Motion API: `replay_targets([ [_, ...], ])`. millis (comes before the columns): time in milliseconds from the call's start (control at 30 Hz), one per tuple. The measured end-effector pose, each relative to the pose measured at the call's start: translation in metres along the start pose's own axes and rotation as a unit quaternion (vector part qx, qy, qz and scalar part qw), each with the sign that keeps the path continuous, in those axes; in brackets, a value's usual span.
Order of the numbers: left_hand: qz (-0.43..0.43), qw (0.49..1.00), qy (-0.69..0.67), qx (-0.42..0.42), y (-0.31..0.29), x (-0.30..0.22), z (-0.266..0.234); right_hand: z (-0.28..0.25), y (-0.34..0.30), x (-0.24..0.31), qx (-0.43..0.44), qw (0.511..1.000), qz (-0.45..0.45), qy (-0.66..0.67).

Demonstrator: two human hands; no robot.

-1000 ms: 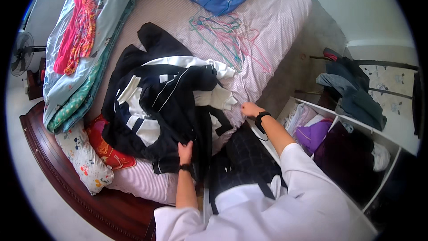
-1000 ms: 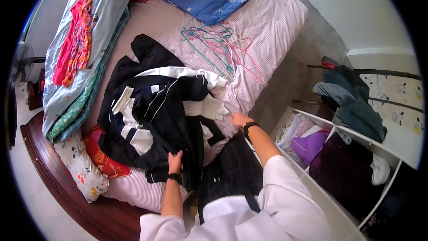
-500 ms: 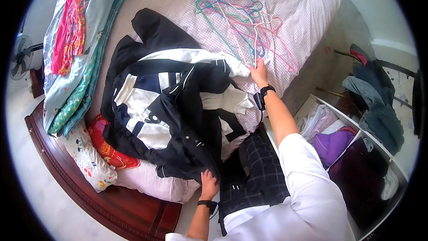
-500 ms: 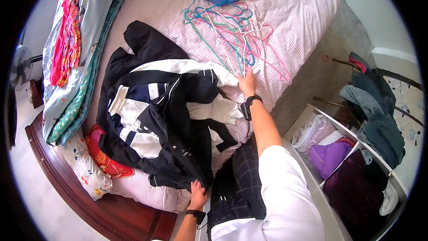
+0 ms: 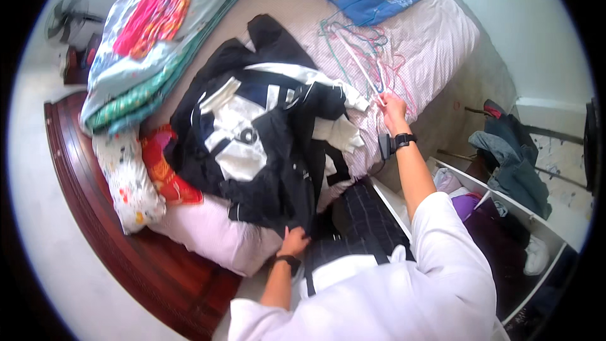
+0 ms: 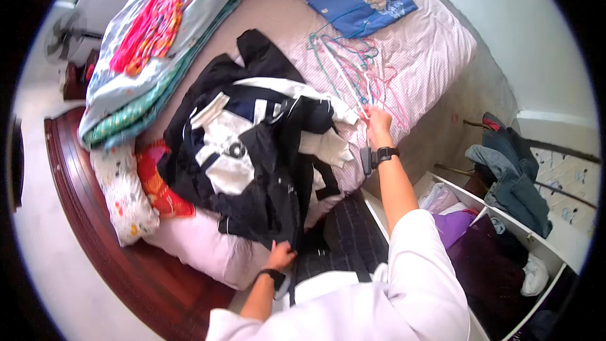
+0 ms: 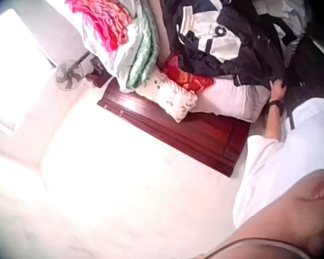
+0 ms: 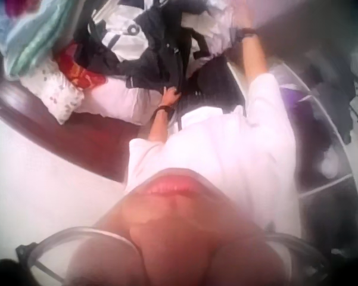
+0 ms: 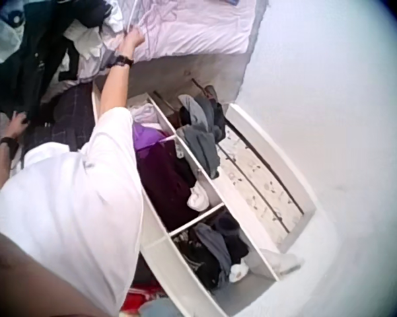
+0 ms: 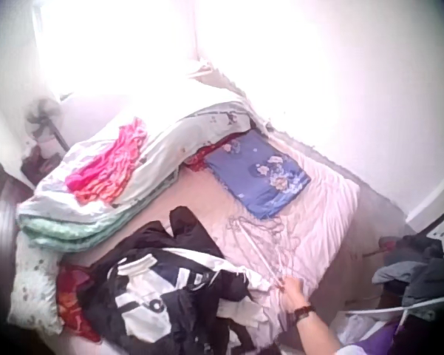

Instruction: The person places several items of clothing onto hangers by hand and hangs them one at a time on a closet rod.

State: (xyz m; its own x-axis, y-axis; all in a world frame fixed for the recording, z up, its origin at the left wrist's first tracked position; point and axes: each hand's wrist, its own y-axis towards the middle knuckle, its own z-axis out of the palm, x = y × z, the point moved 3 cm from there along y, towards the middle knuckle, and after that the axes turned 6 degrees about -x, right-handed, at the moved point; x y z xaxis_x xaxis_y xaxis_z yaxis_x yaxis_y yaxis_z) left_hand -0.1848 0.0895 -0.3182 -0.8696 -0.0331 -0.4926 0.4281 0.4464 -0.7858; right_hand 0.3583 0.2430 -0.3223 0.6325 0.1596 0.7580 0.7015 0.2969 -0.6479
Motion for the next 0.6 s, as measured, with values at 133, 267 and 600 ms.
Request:
replay_targets([
  [133,-0.052,0.965,-0.251,-0.053,-0.027,0.011,-0.028,0.017,-0.073,0.040,0.188,0.963,-0.065,0.183],
  [267,-0.157,0.686,-0.676,-0.218,-0.014,0.026,-0.038,-0.021,-0.122,0.062,0.216,0.953,-0.137,0.165],
  [600,-0.189,0.827,-0.254,-0.465,0.043,0.102,-0.055,0.019,-0.181,0.069,0.348,0.926,-0.089,0.113],
])
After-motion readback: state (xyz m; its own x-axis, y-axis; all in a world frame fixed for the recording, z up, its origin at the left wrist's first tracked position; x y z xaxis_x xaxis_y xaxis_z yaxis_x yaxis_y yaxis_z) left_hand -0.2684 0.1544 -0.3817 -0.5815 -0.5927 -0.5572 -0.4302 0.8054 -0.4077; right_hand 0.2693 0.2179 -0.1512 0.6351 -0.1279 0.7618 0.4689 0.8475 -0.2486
